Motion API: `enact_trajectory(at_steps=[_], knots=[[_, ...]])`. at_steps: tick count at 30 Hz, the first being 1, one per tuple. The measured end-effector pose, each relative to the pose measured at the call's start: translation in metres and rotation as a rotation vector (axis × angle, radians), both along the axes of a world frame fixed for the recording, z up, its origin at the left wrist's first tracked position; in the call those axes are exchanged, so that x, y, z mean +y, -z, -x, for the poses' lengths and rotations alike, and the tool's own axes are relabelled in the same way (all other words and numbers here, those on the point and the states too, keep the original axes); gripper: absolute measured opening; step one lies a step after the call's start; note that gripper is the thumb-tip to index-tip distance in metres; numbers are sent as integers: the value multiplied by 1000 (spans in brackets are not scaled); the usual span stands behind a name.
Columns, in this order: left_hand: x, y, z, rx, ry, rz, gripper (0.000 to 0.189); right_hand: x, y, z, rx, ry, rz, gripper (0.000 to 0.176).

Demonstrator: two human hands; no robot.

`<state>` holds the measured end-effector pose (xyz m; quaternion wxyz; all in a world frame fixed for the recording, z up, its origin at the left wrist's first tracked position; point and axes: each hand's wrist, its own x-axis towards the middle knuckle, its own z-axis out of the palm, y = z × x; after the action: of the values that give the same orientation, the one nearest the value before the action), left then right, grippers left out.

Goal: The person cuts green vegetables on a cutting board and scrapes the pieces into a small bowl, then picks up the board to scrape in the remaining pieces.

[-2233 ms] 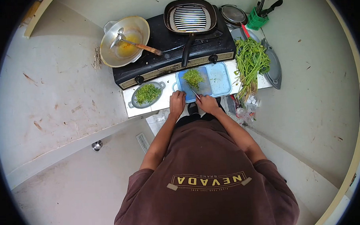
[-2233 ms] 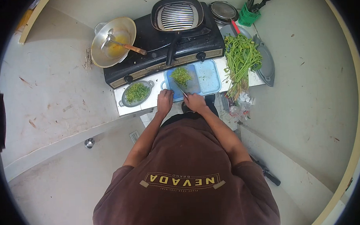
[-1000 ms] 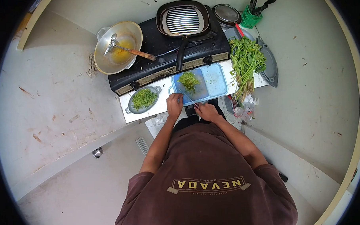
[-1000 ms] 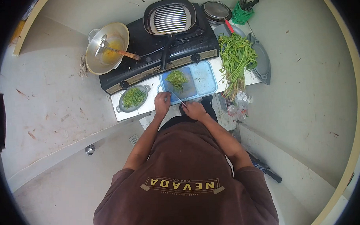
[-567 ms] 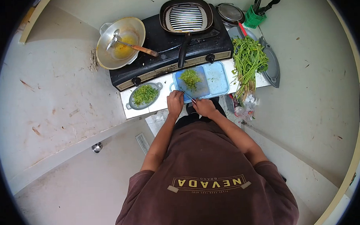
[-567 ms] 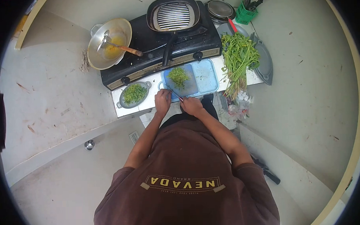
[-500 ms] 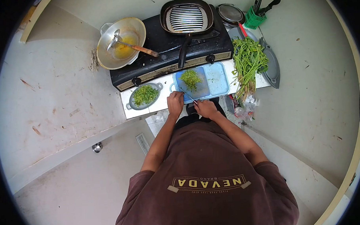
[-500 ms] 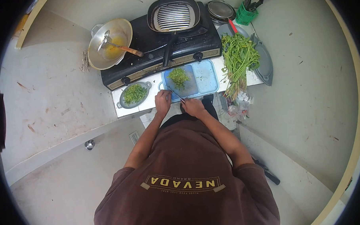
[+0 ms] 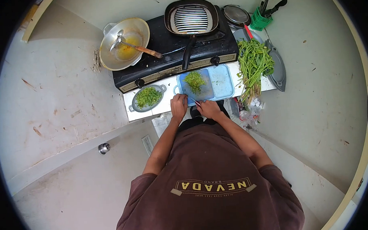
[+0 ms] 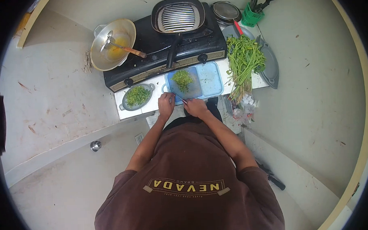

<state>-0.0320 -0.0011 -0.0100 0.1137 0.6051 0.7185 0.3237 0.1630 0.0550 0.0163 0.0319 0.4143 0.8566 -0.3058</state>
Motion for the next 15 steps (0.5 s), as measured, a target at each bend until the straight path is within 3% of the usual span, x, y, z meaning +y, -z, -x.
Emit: enact_trajectory(at_steps=[7, 15], knots=[[2, 0, 1, -4, 26, -13, 9, 1, 4, -1, -7, 186, 16, 43], [9, 0, 0, -23, 33, 25, 7, -11, -4, -10, 3, 102, 44, 44]])
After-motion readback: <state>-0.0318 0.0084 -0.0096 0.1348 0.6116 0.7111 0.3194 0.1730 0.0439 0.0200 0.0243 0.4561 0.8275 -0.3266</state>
